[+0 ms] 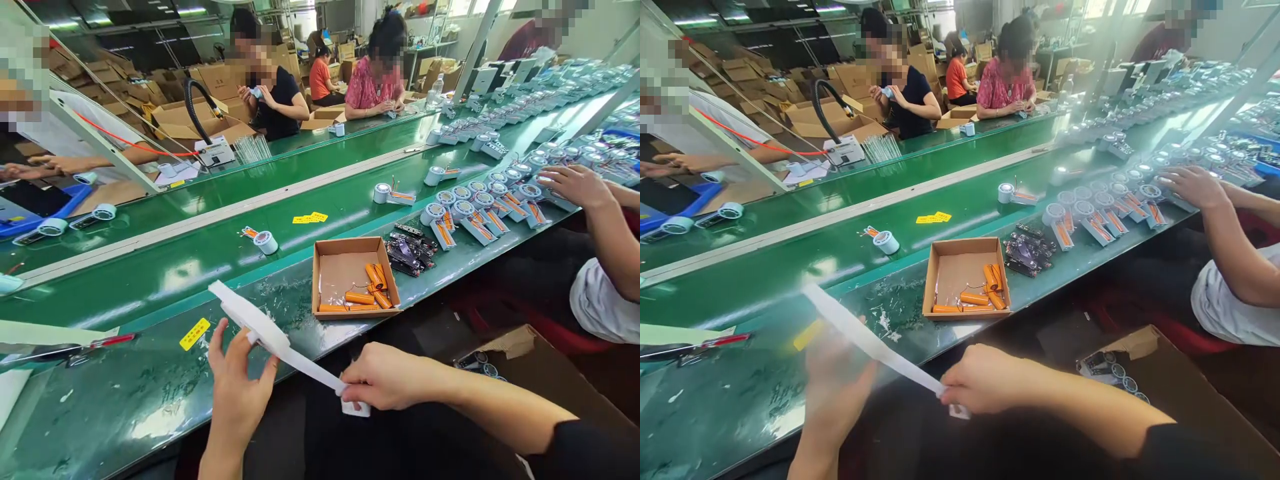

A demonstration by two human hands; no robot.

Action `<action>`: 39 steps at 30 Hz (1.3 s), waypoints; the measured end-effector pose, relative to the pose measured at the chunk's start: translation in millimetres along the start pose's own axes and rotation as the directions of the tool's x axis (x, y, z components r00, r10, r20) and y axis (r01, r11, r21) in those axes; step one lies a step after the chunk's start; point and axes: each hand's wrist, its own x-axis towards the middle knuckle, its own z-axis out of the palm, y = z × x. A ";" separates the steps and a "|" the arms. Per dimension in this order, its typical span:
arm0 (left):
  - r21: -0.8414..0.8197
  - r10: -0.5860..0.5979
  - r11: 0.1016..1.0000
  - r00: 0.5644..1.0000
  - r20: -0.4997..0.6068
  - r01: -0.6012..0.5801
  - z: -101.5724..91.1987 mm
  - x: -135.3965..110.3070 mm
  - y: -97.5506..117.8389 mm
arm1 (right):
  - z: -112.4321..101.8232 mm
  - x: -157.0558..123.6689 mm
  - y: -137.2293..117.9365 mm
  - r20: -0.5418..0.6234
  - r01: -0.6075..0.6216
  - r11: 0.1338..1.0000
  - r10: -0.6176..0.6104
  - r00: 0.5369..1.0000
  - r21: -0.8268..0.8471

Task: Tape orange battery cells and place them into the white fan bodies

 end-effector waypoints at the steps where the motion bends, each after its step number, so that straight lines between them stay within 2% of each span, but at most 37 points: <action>1: 0.006 -0.033 0.999 0.999 0.002 0.033 3.0 -4.8 -6.6 | -9.4 -4.2 3.7 0.029 0.011 0.998 -0.009 1.000 -0.056; 2: 0.011 -0.034 0.999 0.999 0.021 0.034 6.6 -10.5 -11.2 | -21.8 -7.8 7.1 0.025 0.016 0.997 -0.014 1.000 -0.073; 4: 0.009 0.018 1.000 0.997 0.070 -0.019 14.8 -21.3 -12.3 | -51.8 -9.2 13.0 -0.129 -0.008 0.995 -0.006 0.992 -0.104; 6: -0.004 0.083 0.997 0.989 0.121 -0.083 22.0 -27.4 -3.5 | -79.8 0.7 19.5 -0.354 -0.123 0.952 0.016 0.935 -0.281; 7: -0.011 0.111 0.994 0.984 0.137 -0.110 24.4 -28.1 2.8 | -90.2 9.3 23.6 -0.412 -0.206 0.886 0.019 0.911 -0.415; 9: -0.012 0.156 0.988 0.976 0.149 -0.156 26.2 -26.5 14.7 | -101.4 29.2 33.2 -0.383 -0.315 0.703 0.065 0.921 -0.638; 10: -0.010 0.182 0.983 0.972 0.150 -0.183 25.8 -25.0 18.9 | -102.9 38.1 37.8 -0.328 -0.316 0.646 0.107 0.939 -0.695; 11: -0.004 0.209 0.978 0.966 0.155 -0.211 24.7 -23.7 21.5 | -102.8 44.9 41.5 -0.277 -0.298 0.645 0.137 0.951 -0.704; 12: 0.006 0.232 0.972 0.959 0.166 -0.236 23.1 -23.0 22.4 | -101.8 49.0 43.6 -0.258 -0.274 0.703 0.132 0.957 -0.656; 14: 0.034 0.264 0.960 0.942 0.209 -0.277 19.5 -23.3 20.0 | -99.7 48.7 41.2 -0.341 -0.181 0.909 0.046 0.939 -0.376; 15: 0.052 0.277 0.954 0.933 0.232 -0.296 17.6 -24.0 17.7 | -99.2 45.0 36.5 -0.423 -0.089 0.981 0.007 0.906 -0.175; 16: 0.073 0.289 0.946 0.924 0.251 -0.316 15.6 -24.7 15.2 | -98.8 40.2 29.7 -0.499 0.017 1.000 -0.006 0.867 0.018; 18: 0.113 0.325 0.924 0.906 0.272 -0.365 10.9 -24.0 11.5 | -97.5 30.9 13.1 -0.575 0.168 0.952 0.010 0.818 0.255; 19: 0.131 0.346 0.911 0.897 0.276 -0.392 8.2 -22.1 10.8 | -96.1 28.1 5.0 -0.569 0.188 0.939 0.011 0.822 0.289; 22: 0.196 0.399 0.862 0.864 0.305 -0.467 -1.6 -10.2 14.0 | -87.1 29.7 -8.5 -0.494 0.130 0.959 0.012 0.869 0.251; 24: 0.229 0.432 0.826 0.839 0.331 -0.516 -7.8 -0.2 19.4 | -76.8 36.0 -6.9 -0.489 0.111 0.948 0.052 0.871 0.299; 26: 0.237 0.465 0.803 0.824 0.323 -0.546 -11.6 7.5 25.8 | -63.2 42.2 -1.3 -0.574 0.179 0.878 0.125 0.810 0.445; 29: 0.214 0.476 0.817 0.836 0.273 -0.535 -9.4 10.9 34.3 | -39.0 46.6 3.6 -0.743 0.401 0.709 0.259 0.618 0.581; 30: 0.203 0.471 0.826 0.842 0.263 -0.526 -7.1 9.8 36.5 | -31.6 46.1 3.2 -0.766 0.457 0.665 0.284 0.577 0.591; 31: 0.192 0.461 0.836 0.849 0.259 -0.513 -4.5 7.8 38.4 | -25.3 44.3 2.0 -0.769 0.486 0.634 0.293 0.568 0.601; 33: 0.171 0.440 0.854 0.858 0.266 -0.492 -0.9 2.0 41.9 | -17.4 36.0 -1.2 -0.742 0.483 0.612 0.277 0.610 0.626; 37: 0.134 0.389 0.876 0.844 0.369 -0.463 -5.9 -8.5 51.2 | -18.0 7.5 2.4 -0.650 0.317 0.691 0.290 0.702 0.650; 39: 0.119 0.367 0.882 0.823 0.434 -0.456 -11.2 -9.3 56.9 | -18.7 -0.2 10.8 -0.617 0.236 0.717 0.329 0.715 0.656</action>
